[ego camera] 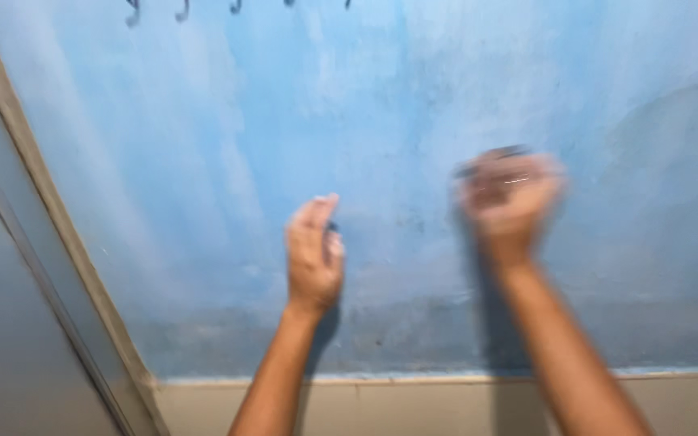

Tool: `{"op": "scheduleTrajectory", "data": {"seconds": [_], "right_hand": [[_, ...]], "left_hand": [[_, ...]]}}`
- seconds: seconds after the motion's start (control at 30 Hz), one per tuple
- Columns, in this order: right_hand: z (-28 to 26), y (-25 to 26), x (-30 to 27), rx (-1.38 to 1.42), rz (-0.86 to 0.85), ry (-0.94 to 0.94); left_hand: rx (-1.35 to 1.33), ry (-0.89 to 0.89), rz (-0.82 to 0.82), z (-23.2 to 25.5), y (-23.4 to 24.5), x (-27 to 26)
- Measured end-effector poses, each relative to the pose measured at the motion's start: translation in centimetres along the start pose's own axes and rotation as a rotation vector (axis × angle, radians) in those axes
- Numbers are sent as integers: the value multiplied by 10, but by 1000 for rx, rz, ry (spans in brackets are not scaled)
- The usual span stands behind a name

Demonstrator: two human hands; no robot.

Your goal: The person sands a tiled wall and blue painted wall by hand using a piece of sandpaper, moving it back and forth across different sections of the walls and around plumbing fixtures.

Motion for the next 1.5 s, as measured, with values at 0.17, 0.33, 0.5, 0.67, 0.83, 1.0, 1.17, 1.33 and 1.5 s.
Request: {"op": "scheduleTrajectory", "data": {"seconds": [0.17, 0.33, 0.5, 0.67, 0.83, 1.0, 1.17, 1.33, 1.5], "right_hand": [[-2, -3, 6, -389, 404, 48], [-106, -196, -82, -365, -100, 537], [-73, -97, -63, -396, -29, 358], [-57, -167, -162, -608, -161, 315], [-60, -167, -188, -144, -716, 224], [-79, -146, -131, -609, 61, 373], [-99, -208, -325, -140, -730, 646], [-88, -225, -323, -327, -750, 932], [-81, -282, -267, -547, -647, 359]], "left_hand": [[-89, -77, -167, 2, -6, -14], [-84, 45, 105, -39, 37, -20], [-37, 127, -3, -89, 85, -45], [5, 207, -80, -101, 96, -76], [-66, 146, -186, -91, 89, -106], [-26, 246, -115, -108, 92, -131], [-15, 274, -54, -112, 114, -153], [27, 484, -73, -142, 150, -187], [60, 467, -62, -168, 179, -191]]}}
Point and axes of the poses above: each hand's wrist, its own x-axis towards the middle knuckle, its own y-axis out of the back of the hand, z = x × y, the point moved 10 cm from there along x, towards the middle knuckle, and after that the axes turned 9 degrees about z, right-handed, at the moved point
